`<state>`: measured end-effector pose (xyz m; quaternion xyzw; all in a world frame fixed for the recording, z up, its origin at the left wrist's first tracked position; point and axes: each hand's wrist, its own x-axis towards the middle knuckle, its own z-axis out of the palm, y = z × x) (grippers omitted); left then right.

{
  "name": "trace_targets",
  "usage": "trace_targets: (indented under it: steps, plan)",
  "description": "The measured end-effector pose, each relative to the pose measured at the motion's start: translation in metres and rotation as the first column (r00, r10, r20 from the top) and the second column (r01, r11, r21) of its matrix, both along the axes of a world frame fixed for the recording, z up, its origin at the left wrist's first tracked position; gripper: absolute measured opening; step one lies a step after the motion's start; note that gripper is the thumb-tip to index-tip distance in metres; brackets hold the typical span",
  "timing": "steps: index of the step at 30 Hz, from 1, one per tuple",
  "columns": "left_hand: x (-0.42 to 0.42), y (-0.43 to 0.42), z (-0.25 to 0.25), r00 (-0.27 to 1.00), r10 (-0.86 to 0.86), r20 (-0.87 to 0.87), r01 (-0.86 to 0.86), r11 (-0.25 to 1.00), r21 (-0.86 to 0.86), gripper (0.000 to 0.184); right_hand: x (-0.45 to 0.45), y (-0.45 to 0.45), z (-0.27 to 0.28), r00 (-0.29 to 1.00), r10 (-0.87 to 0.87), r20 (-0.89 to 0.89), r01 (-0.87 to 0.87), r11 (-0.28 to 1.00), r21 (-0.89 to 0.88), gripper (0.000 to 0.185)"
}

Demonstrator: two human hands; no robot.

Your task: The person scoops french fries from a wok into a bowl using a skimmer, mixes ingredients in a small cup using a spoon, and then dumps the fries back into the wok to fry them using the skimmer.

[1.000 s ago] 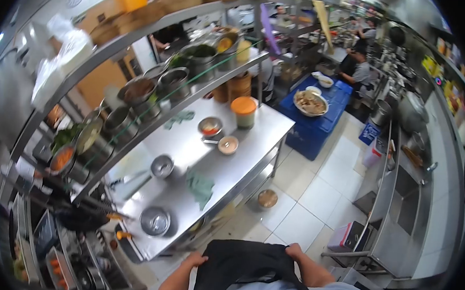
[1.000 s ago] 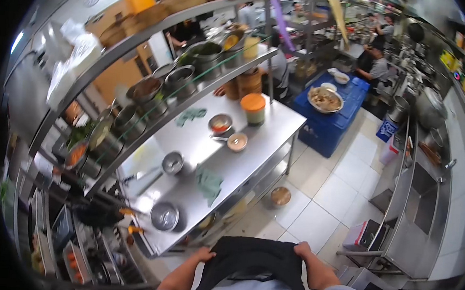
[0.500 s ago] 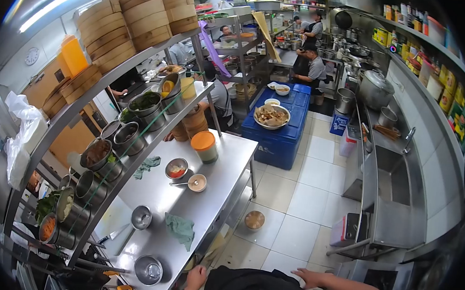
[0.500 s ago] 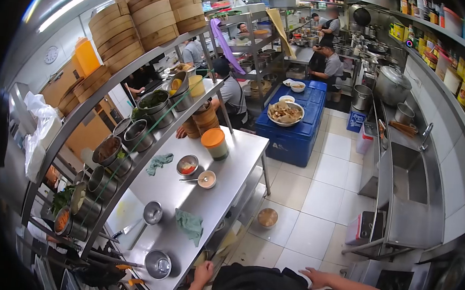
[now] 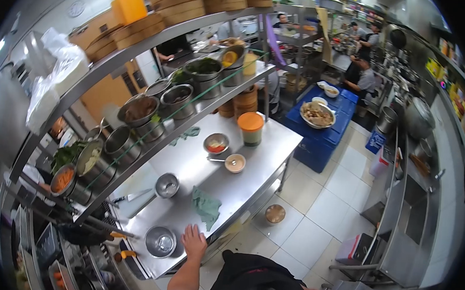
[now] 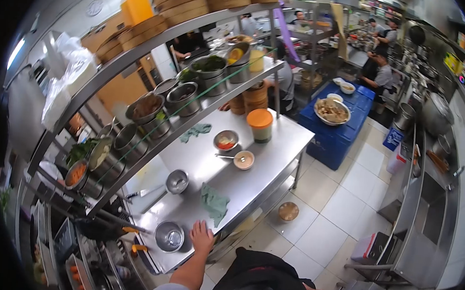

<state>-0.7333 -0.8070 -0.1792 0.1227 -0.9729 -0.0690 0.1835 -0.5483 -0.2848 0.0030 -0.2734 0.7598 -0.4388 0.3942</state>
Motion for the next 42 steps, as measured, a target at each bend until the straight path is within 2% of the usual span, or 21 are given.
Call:
trace_targets:
  steps: [2,14,20,22,23,26,30,33,35,36,38,42]
  plan:
    - [0.003,0.000,-0.005,0.999,0.052,0.015,-0.052,0.999,0.005,0.051,-0.011,-0.003,0.001,0.999,0.010,0.039,-0.009,1.000,-0.021,0.093]
    - [-0.004,0.005,0.003,0.996,0.083,0.031,-0.084,0.996,0.020,0.049,-0.038,-0.014,0.006,0.989,0.023,0.146,-0.021,1.000,-0.010,0.092]
    - [-0.004,0.004,0.000,0.996,0.087,0.019,-0.087,0.996,0.013,0.048,-0.017,-0.014,0.004,0.987,-0.050,0.152,0.034,0.994,0.107,0.091]
    - [-0.004,0.005,0.004,0.996,0.089,0.033,-0.089,0.996,0.014,0.048,-0.039,-0.024,0.008,0.986,0.023,0.163,-0.017,0.999,-0.034,0.091]
    - [-0.004,0.005,0.005,0.995,0.091,0.037,-0.092,0.996,0.020,0.048,-0.046,-0.028,0.007,0.984,0.094,0.153,-0.067,0.983,-0.171,0.091]
    - [-0.005,0.006,0.005,0.995,0.089,0.045,-0.089,0.996,0.007,0.048,-0.039,-0.022,-0.007,0.983,0.078,0.166,-0.054,0.988,-0.142,0.099]
    - [-0.005,0.005,0.001,0.995,0.085,0.053,-0.085,0.996,-0.014,0.048,-0.038,-0.017,-0.013,0.973,0.121,0.198,-0.104,0.990,-0.090,0.095]
    - [-0.006,0.003,-0.001,0.996,0.080,0.044,-0.078,0.996,-0.039,0.048,-0.033,-0.018,-0.022,0.952,0.107,0.288,-0.087,0.993,-0.080,0.106]
    - [-0.006,0.008,0.002,0.996,0.087,0.000,-0.087,0.994,-0.066,0.048,-0.034,-0.016,-0.007,0.987,0.077,0.141,-0.058,0.989,-0.133,0.119]
    - [-0.006,0.010,0.005,0.996,0.089,0.017,-0.087,0.993,-0.077,0.047,-0.031,-0.014,-0.006,0.983,0.056,0.175,-0.034,0.992,-0.124,0.119]
    - [-0.006,0.008,-0.002,0.998,0.067,-0.019,-0.068,0.991,-0.115,0.047,-0.024,-0.012,-0.018,0.992,0.068,0.108,-0.052,0.988,-0.147,0.127]
    - [-0.005,0.012,0.000,0.999,0.046,-0.001,-0.046,0.994,-0.097,0.049,-0.012,-0.008,-0.016,0.979,-0.001,0.202,0.012,0.999,-0.052,0.128]
